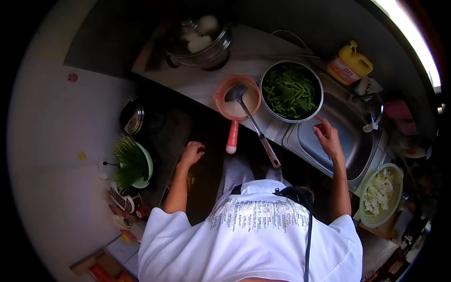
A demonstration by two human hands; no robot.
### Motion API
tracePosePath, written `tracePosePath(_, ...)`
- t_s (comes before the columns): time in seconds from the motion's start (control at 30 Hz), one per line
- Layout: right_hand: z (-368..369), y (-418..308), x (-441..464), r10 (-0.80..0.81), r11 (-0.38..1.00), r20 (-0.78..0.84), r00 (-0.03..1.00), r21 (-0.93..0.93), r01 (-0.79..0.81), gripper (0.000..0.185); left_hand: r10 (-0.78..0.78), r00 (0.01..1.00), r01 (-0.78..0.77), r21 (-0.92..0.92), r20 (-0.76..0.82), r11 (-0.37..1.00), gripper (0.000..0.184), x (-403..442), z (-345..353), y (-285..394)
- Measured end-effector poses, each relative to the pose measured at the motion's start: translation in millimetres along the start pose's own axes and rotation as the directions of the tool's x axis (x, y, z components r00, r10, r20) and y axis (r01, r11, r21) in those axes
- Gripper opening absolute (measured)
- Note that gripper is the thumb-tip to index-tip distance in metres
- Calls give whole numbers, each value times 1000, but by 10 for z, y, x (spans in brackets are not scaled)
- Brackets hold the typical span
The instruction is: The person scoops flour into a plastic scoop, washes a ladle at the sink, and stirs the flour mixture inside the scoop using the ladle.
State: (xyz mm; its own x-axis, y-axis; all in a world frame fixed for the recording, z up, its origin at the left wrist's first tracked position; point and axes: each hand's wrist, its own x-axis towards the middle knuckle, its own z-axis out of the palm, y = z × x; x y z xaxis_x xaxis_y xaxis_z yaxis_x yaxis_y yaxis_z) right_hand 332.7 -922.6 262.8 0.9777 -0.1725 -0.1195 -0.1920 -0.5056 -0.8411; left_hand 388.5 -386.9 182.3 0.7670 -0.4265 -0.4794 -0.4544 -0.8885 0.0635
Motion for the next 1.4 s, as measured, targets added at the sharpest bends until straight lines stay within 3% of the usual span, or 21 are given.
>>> tracePosePath(0.07, 11, -383, 31, -80, 988, -74, 994, -137, 69, 37, -196, 910, -33, -536, -366, 844, 17, 356, -117, -240)
tracePosePath(0.1, 83, -509, 36, -57, 992, -120, 991, -122, 43, 31, -171, 784, -96, -389, -597, 916, 26, 438, -447, -172)
tracePosePath(0.13, 166, -610, 66, -41, 993, -171, 984, -112, 22, 25, -152, 792, -111, -385, -591, 916, 26, 617, -512, -309)
tracePosePath(0.2, 372, -681, 63, -32, 984, -260, 965, -175, -14, 16, -413, 829, 211, -471, -378, 856, 29, 898, -582, -534)
tracePosePath(0.27, 527, -705, 153, -49, 971, -355, 934, -237, -39, 10, -433, 809, 232, -461, -398, 857, 34, 1170, -595, -769)
tracePosePath(0.33, 585, -652, 114, -58, 849, -594, 802, -452, -273, 18, -482, 851, 395, -351, -208, 849, 11, 1406, -533, -1053)
tracePosePath(0.37, 570, -654, 102, -70, 790, -644, 761, -502, -352, 20, -467, 862, 385, -346, -198, 856, 11, 1463, -522, -1159)
tracePosePath(0.4, 526, -635, 75, -89, 722, -688, 721, -543, -429, 22, -412, 891, 343, -307, -194, 887, 32, 1471, -592, -1216)
tracePosePath(0.43, 443, -595, 9, 149, 609, -619, 771, -557, -565, 15, -352, 917, 296, -269, -188, 916, 57, 1472, -661, -1264)
tracePosePath(0.47, 503, -572, -62, 156, 598, -628, 763, -555, -579, 15, -336, 924, 282, -268, -183, 921, 57, 1496, -705, -1277)
tracePosePath(0.53, 655, -752, -148, 3, 292, -631, 776, -741, -604, 50, 43, 872, -98, -88, -488, 991, 87, 1529, -830, -1185)
tracePosePath(0.57, 689, -791, -132, 4, 285, -633, 774, -742, -607, 50, 136, 909, -218, -170, -394, 961, 71, 1586, -922, -1080)
tracePosePath(0.63, 807, -861, -138, 56, 621, -569, 820, -623, -475, 61, 196, 972, -214, -145, -129, 966, 69, 1766, -1152, -746)
tracePosePath(0.67, 846, -903, -120, 64, 758, -541, 838, -520, -394, 67, 234, 965, -245, -95, -114, 965, 70, 1931, -1152, -637)
tracePosePath(0.73, 995, -1077, -53, 40, 806, -554, 831, -474, -355, 61, 288, 952, -294, -49, -99, 955, 72, 2292, -1075, -487)
tracePosePath(0.8, 1054, -1225, -21, 40, 823, -565, 824, -449, -347, 56, 324, 924, -333, -12, -204, 943, 78, 2649, -955, -382)
tracePosePath(1.0, 983, -1416, -170, 40, 816, -605, 796, -440, -375, 49, 257, 957, -220, 243, -133, 945, 79, 3119, -933, -265)
tracePosePath(1.2, 1002, -1325, -325, 56, 805, -618, 784, -437, -401, 42, 319, 926, -243, 323, -204, 914, 76, 3270, -836, -327)
tracePosePath(1.33, 1024, -1373, -343, 88, 816, -611, 787, -408, -408, 38, 307, 937, -239, 335, -167, 911, 74, 3408, -729, -360)
tracePosePath(1.4, 998, -1379, -371, 106, 817, -618, 779, -393, -423, 37, 304, 910, -198, 350, -281, 915, 67, 3543, -527, -410)
